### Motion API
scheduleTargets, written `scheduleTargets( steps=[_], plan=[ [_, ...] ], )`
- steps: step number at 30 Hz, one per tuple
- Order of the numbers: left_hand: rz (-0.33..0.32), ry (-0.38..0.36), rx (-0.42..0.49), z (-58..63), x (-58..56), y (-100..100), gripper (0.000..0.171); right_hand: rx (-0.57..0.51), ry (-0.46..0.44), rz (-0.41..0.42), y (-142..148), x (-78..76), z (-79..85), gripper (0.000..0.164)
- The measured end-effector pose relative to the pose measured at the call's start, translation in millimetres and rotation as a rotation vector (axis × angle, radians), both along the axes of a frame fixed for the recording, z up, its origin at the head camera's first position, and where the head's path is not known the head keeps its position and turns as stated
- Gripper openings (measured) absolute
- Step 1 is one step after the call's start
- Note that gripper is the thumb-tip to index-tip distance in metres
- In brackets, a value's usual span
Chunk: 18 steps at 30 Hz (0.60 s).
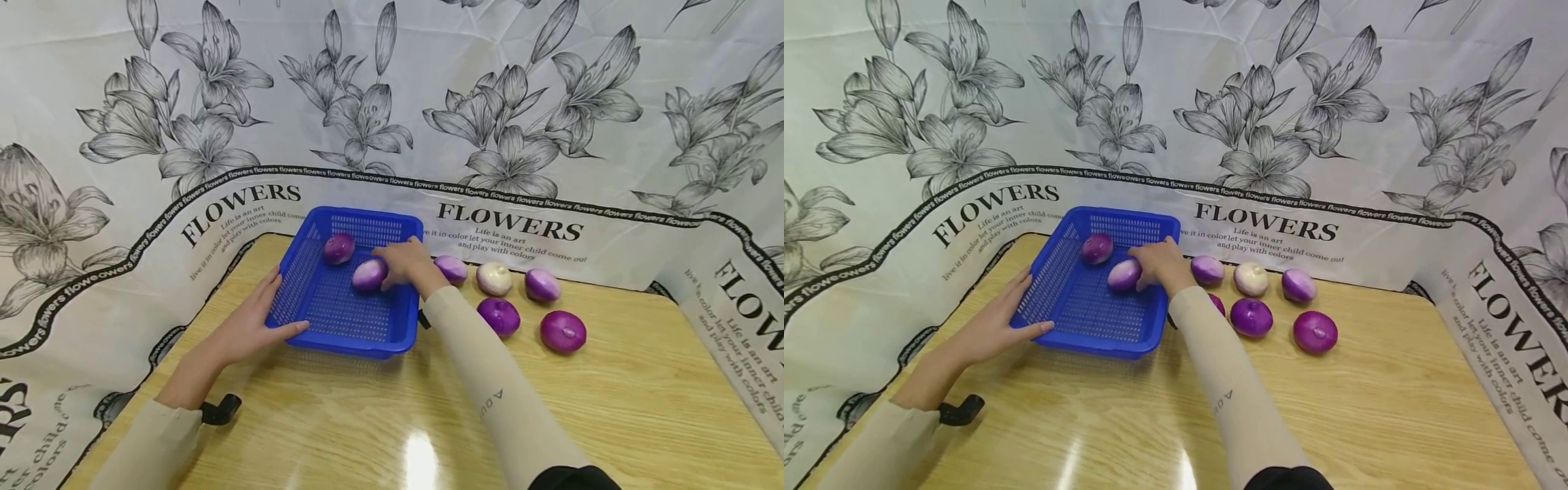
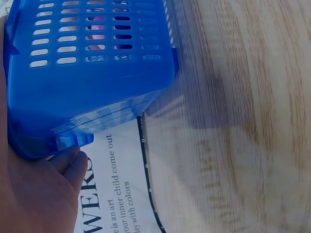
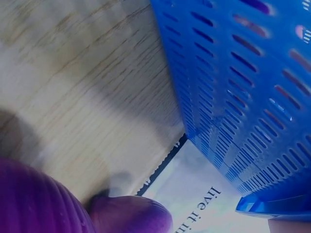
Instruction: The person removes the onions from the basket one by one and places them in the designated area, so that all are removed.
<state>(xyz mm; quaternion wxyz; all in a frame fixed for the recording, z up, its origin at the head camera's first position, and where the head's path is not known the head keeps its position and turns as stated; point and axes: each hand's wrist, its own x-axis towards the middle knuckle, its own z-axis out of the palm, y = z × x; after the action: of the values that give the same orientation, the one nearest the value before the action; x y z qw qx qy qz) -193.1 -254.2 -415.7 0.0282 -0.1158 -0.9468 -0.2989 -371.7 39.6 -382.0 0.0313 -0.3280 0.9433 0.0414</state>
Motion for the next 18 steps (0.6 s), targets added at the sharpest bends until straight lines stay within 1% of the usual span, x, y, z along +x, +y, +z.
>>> scheduleTargets(
  steps=[4, 6, 9, 12, 16, 18],
  plan=[
    [-0.002, -0.008, 0.0, 0.5, -0.9, 2.5, 0.117, 0.014, -0.007, 0.044, 3.5, -0.1, -1.0, 0.089],
    [-0.001, -0.008, -0.005, 1.1, -0.2, 2.3, 0.118, 0.013, -0.001, 0.073, 3.7, 0.2, -2.4, 0.088],
    [-0.001, 0.003, -0.013, 4.0, -1.3, 1.9, 0.117, -0.007, 0.018, 0.091, 4.1, 0.3, -0.9, 0.082],
    [-0.004, 0.017, -0.018, 5.3, -3.0, 1.5, 0.117, -0.025, 0.024, 0.09, 4.0, 0.2, 1.0, 0.072],
    [-0.004, 0.01, -0.014, 2.3, -2.5, 1.3, 0.117, -0.024, 0.0, 0.096, 3.7, 1.3, 1.8, 0.064],
    [-0.002, 0.004, -0.007, 0.2, -1.8, 1.4, 0.117, -0.038, -0.007, 0.094, 3.5, 1.2, 1.4, 0.062]
  ],
)
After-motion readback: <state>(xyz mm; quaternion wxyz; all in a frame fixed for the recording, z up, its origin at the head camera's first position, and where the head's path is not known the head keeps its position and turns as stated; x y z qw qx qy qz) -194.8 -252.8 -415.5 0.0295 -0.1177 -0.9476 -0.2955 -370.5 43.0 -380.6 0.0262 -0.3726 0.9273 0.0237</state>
